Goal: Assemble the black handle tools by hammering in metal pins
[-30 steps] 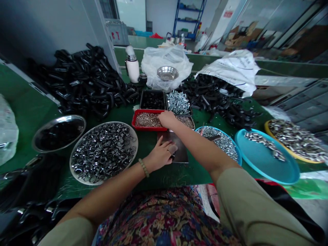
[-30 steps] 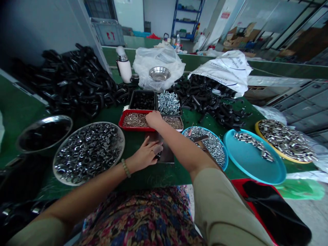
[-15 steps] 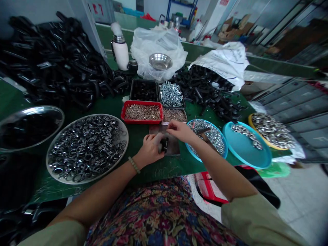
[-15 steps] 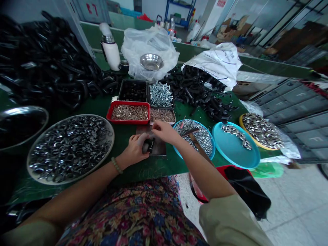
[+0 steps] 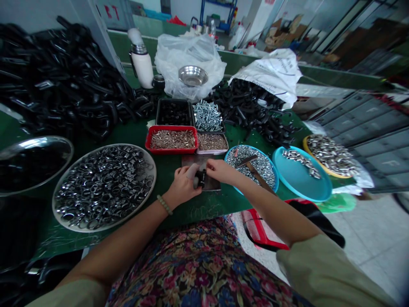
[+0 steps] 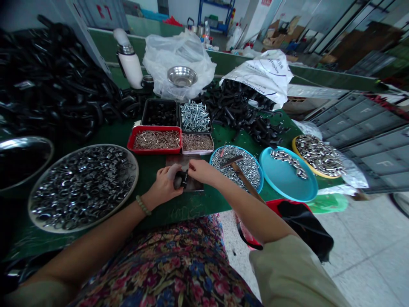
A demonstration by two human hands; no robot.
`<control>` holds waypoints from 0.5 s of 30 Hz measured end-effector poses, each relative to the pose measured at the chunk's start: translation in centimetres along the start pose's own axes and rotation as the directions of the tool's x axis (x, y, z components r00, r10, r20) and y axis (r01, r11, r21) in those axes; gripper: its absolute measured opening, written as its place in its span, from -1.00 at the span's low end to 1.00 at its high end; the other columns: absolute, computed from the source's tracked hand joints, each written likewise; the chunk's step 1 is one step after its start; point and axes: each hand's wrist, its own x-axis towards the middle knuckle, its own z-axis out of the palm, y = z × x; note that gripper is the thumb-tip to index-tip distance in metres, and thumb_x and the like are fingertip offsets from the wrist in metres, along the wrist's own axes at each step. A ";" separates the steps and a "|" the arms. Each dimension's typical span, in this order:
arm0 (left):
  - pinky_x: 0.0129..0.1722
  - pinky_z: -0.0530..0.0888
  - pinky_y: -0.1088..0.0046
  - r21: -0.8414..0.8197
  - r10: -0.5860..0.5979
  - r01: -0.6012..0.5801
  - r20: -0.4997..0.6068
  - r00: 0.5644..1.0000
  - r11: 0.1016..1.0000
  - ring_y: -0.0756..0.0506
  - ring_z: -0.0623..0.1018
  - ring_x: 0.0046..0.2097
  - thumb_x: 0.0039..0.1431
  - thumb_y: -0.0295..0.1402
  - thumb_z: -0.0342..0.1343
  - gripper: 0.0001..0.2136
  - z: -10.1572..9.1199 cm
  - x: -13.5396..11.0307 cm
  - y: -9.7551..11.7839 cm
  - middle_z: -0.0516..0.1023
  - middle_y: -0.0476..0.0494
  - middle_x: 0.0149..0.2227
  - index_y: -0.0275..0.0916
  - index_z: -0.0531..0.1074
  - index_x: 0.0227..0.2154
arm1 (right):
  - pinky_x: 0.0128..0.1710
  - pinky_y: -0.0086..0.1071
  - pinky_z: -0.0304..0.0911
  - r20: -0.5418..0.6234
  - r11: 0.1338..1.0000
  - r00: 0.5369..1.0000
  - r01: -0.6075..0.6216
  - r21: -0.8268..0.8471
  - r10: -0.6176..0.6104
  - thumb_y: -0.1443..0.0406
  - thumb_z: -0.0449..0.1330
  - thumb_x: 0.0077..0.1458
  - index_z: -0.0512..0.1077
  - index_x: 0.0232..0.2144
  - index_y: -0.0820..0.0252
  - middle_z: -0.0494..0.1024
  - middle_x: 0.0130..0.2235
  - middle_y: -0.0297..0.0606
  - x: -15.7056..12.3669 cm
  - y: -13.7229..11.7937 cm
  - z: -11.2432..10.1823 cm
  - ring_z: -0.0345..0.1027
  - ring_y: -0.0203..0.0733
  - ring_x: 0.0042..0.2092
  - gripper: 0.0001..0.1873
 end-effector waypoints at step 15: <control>0.09 0.17 0.14 0.018 -0.032 0.033 -0.016 0.999 0.999 -0.26 0.37 0.08 -0.03 -0.30 0.17 -0.42 0.4 -0.1 0.3 0.42 -0.21 0.00 -0.17 0.16 0.09 | -0.10 -0.10 0.25 -0.336 0.723 0.862 -0.504 -0.474 0.380 0.20 0.06 0.24 0.34 -0.11 0.34 0.47 -0.09 0.12 -8.0 6.5 -2.0 0.32 0.12 -0.02 -0.70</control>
